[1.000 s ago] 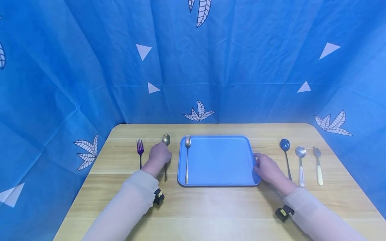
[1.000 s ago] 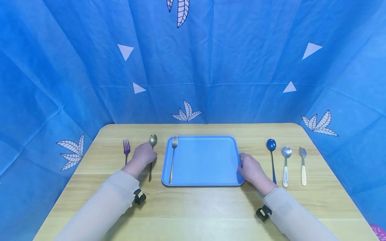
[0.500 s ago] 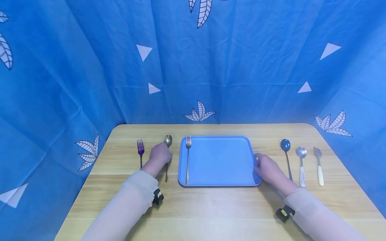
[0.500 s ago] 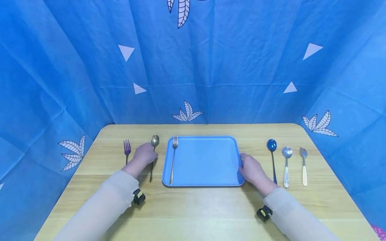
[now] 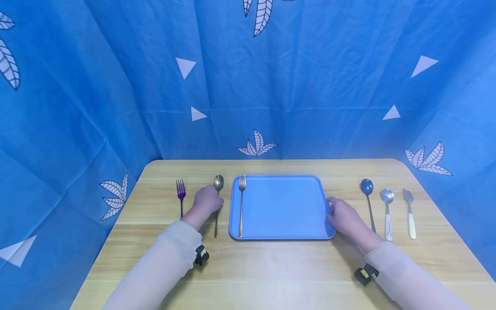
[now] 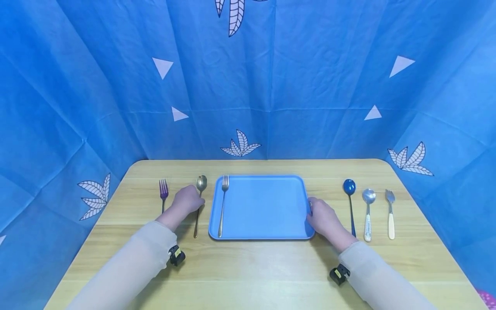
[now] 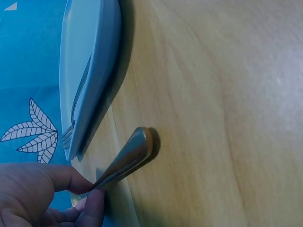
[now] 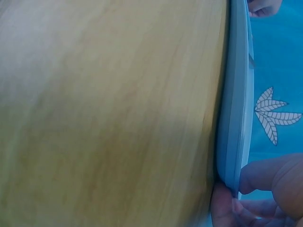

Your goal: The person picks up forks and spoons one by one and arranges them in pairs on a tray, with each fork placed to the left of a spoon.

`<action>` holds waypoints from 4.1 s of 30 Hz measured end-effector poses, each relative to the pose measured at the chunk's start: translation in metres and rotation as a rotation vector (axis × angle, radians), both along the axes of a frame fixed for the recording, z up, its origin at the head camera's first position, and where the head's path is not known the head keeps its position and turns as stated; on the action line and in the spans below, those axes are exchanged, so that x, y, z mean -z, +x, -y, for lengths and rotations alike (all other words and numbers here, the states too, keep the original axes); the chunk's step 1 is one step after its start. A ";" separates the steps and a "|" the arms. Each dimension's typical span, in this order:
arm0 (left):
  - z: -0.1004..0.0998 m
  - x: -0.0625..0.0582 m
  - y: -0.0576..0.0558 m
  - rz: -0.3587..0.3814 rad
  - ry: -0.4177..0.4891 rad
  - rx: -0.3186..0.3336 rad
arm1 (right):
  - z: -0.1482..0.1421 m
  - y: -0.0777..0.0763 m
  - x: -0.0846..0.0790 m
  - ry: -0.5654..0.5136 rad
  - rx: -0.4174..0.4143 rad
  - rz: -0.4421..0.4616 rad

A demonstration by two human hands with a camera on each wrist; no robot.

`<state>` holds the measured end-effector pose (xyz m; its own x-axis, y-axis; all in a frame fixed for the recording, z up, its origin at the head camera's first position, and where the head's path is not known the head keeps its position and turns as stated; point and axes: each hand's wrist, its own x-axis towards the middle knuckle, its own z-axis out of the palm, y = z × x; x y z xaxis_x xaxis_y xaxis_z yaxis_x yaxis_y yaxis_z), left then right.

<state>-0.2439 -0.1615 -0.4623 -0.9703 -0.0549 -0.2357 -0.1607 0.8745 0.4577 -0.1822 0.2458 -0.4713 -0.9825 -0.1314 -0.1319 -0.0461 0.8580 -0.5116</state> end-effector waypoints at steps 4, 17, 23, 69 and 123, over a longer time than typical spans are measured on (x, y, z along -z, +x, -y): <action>-0.001 0.000 0.001 -0.005 0.010 0.003 | 0.000 0.000 0.000 -0.001 0.003 0.004; -0.006 -0.005 0.004 -0.015 0.003 0.018 | 0.000 -0.001 0.002 0.001 -0.002 -0.007; -0.010 -0.008 0.005 -0.008 0.016 0.009 | 0.000 -0.001 0.001 -0.002 0.002 -0.004; -0.048 -0.020 0.005 -0.068 0.083 0.017 | -0.002 -0.003 0.003 -0.005 -0.008 -0.011; -0.078 -0.006 0.005 -0.023 0.134 0.032 | -0.002 -0.001 0.003 -0.013 0.007 -0.011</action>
